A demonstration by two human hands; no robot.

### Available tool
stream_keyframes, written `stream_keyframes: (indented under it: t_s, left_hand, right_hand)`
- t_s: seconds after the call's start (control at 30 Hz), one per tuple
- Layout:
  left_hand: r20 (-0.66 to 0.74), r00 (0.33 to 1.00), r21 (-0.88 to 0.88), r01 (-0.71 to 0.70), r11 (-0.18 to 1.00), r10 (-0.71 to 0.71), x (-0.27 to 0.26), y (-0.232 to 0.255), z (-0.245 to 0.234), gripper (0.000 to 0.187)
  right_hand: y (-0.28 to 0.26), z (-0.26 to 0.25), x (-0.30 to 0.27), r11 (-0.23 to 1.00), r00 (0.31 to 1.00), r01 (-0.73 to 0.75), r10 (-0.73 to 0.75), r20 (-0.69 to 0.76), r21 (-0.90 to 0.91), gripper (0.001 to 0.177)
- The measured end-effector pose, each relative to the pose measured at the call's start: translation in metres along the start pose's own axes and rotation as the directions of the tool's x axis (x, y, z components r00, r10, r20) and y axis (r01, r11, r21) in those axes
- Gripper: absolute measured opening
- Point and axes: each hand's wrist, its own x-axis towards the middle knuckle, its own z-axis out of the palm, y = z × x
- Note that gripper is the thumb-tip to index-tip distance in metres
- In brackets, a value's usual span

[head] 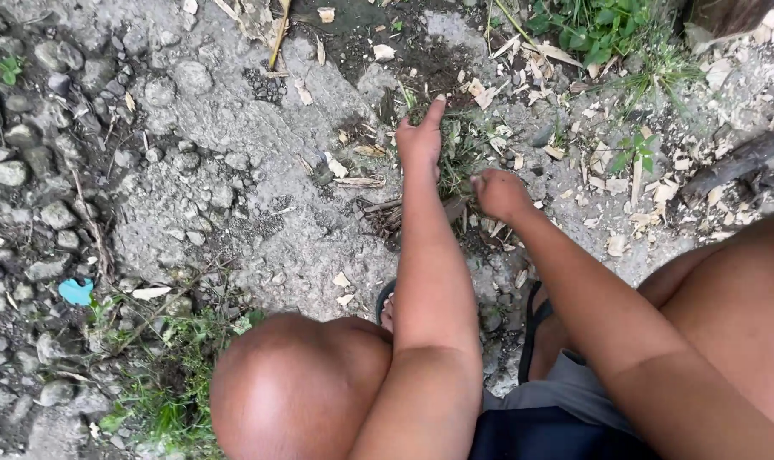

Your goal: Manually pull and gather grass and weeds from the ground.

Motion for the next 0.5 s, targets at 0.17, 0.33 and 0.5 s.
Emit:
stream_keyframes:
  t_s: [0.17,0.33,0.5]
  left_hand:
    - [-0.123,0.992,0.037,0.001,0.999,0.003,0.002,0.008,-0.016,0.109]
    - [-0.094,0.991,0.077,-0.082,0.994,0.09,-0.029,0.017,-0.029,0.082]
    - [-0.228,0.97,0.181,-0.037,0.983,0.079,-0.02,-0.027,-0.04,0.093]
  right_hand:
    - [0.015,-0.017,0.006,0.979,0.995,0.001,0.02,-0.1,0.206,0.04]
    - [-0.004,-0.041,0.018,0.993,0.995,0.036,-0.025,-0.102,0.112,0.042]
    - [-0.051,-0.066,0.0,0.98,0.967,0.2,-0.2,-0.157,-0.012,0.058]
